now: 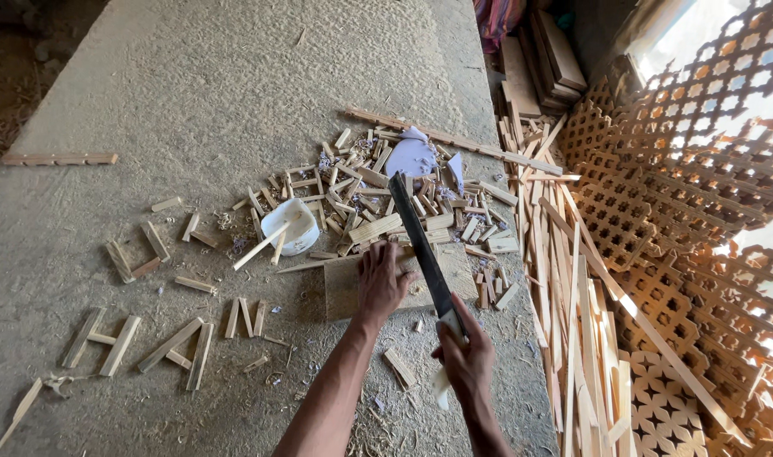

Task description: The person uses a hand saw to cut a small rectangular piece of wood on a workbench. They hold the wood with their left hand and saw with their right hand, producing sawdust. The person briefly pauses to reposition the wood before continuing to saw.

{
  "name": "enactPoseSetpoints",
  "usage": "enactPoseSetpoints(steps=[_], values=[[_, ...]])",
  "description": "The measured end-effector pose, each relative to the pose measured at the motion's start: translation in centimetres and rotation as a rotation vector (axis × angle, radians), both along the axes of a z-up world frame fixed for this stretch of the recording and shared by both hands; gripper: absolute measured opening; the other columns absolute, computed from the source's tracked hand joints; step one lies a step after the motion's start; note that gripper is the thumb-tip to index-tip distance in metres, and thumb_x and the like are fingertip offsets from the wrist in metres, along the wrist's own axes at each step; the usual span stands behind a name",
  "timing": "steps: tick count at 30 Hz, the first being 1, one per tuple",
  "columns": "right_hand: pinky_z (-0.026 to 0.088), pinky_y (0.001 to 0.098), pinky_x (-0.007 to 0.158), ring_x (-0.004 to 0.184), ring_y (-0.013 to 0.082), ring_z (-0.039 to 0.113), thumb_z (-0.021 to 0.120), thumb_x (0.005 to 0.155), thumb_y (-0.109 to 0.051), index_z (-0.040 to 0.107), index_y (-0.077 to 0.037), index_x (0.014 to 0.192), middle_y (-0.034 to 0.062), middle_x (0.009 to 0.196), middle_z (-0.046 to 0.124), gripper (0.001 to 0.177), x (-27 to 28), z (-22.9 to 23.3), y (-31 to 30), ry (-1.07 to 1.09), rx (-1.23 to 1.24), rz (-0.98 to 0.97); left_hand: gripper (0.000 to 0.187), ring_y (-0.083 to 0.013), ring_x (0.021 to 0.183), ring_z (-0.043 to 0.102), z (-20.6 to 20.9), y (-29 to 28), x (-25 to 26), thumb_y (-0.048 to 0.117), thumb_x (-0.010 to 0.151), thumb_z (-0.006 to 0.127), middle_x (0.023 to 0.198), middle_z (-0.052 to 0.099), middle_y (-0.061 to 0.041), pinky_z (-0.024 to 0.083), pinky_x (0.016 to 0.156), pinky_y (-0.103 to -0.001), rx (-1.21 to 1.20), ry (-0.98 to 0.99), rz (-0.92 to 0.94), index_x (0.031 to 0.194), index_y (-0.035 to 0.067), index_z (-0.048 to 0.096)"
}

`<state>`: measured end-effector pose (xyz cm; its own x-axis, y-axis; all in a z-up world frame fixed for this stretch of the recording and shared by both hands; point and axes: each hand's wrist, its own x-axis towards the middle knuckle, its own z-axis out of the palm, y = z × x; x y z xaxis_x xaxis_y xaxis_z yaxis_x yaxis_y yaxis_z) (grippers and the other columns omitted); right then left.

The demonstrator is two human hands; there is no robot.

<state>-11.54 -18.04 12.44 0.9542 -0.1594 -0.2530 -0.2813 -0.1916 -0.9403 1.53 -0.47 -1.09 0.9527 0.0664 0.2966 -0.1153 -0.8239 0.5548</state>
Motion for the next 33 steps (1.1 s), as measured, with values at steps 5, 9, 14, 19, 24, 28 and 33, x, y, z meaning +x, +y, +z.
enactPoseSetpoints(steps=[5, 9, 14, 19, 24, 28, 33], values=[[0.066, 0.0345, 0.049, 0.056, 0.0223, 0.068, 0.068, 0.092, -0.003, 0.050, -0.017, 0.155, 0.0138, 0.086, 0.069, 0.067, -0.8, 0.1, -0.1, -0.003, 0.068, 0.020, 0.064, -0.0287, 0.112, 0.052, 1.1, -0.1, -0.3, 0.049, 0.086, 0.082, 0.124, 0.055, -0.010, 0.044, 0.100, -0.048, -0.009, 0.041, 0.024, 0.134, 0.018, 0.053], [0.064, 0.0303, 0.040, 0.046, 0.0167, 0.071, 0.072, 0.088, -0.024, 0.051, -0.022, 0.152, 0.0117, 0.070, 0.077, 0.067, -4.5, -1.1, -1.9, -0.018, -0.064, 0.018, 0.061, -0.0295, 0.115, 0.052, 1.3, -0.2, -0.1, 0.043, 0.088, 0.080, 0.124, 0.057, -0.010, 0.043, 0.103, -0.050, -0.051, 0.051, 0.023, 0.134, 0.017, 0.050], [0.058, 0.0321, 0.041, 0.053, 0.0221, 0.062, 0.071, 0.089, -0.008, 0.056, -0.017, 0.152, 0.0135, 0.082, 0.063, 0.065, -6.2, 0.0, -2.9, 0.019, 0.116, -0.053, 0.069, -0.0344, 0.126, 0.049, 0.4, 0.0, 0.0, 0.044, 0.090, 0.076, 0.132, 0.054, -0.015, 0.038, 0.113, -0.060, -0.029, 0.035, 0.009, 0.145, 0.014, 0.047], [0.049, 0.0304, 0.042, 0.055, 0.0201, 0.057, 0.072, 0.087, -0.005, 0.057, -0.010, 0.151, 0.0156, 0.088, 0.064, 0.065, -2.3, 2.1, -1.7, 0.055, 0.288, -0.108, 0.074, -0.0277, 0.111, 0.050, 0.1, -0.1, 0.3, 0.060, 0.084, 0.081, 0.125, 0.053, -0.011, 0.044, 0.101, -0.047, 0.011, -0.001, 0.006, 0.136, 0.015, 0.053], [0.043, 0.0242, 0.044, 0.060, 0.0122, 0.048, 0.070, 0.090, -0.008, 0.060, -0.017, 0.152, 0.0084, 0.091, 0.058, 0.063, -0.9, 4.4, -1.6, 0.146, 0.388, -0.105, 0.077, -0.0264, 0.108, 0.052, 0.3, -0.1, 0.0, 0.061, 0.081, 0.085, 0.121, 0.055, -0.010, 0.046, 0.097, -0.045, 0.011, -0.082, 0.024, 0.132, 0.014, 0.052], [0.054, 0.0324, 0.043, 0.057, 0.0212, 0.059, 0.071, 0.087, -0.009, 0.056, -0.014, 0.152, 0.0150, 0.088, 0.065, 0.067, -5.2, 1.9, -3.1, 0.058, 0.210, -0.074, 0.080, -0.0435, 0.137, 0.044, 1.2, -0.5, -0.7, 0.069, 0.098, 0.047, 0.142, 0.052, -0.024, 0.029, 0.119, -0.061, -0.072, 0.005, 0.016, 0.150, 0.009, 0.042], [0.063, 0.0281, 0.045, 0.046, 0.0167, 0.068, 0.070, 0.087, -0.016, 0.057, -0.013, 0.146, 0.0150, 0.125, 0.077, 0.060, -8.8, 1.4, -2.6, -0.135, 0.009, -0.028, 0.091, -0.0522, 0.151, 0.031, 1.7, -0.4, -0.9, 0.077, 0.097, 0.021, 0.159, 0.043, -0.029, 0.018, 0.125, -0.065, -0.108, 0.019, -0.020, 0.154, 0.008, 0.039]])
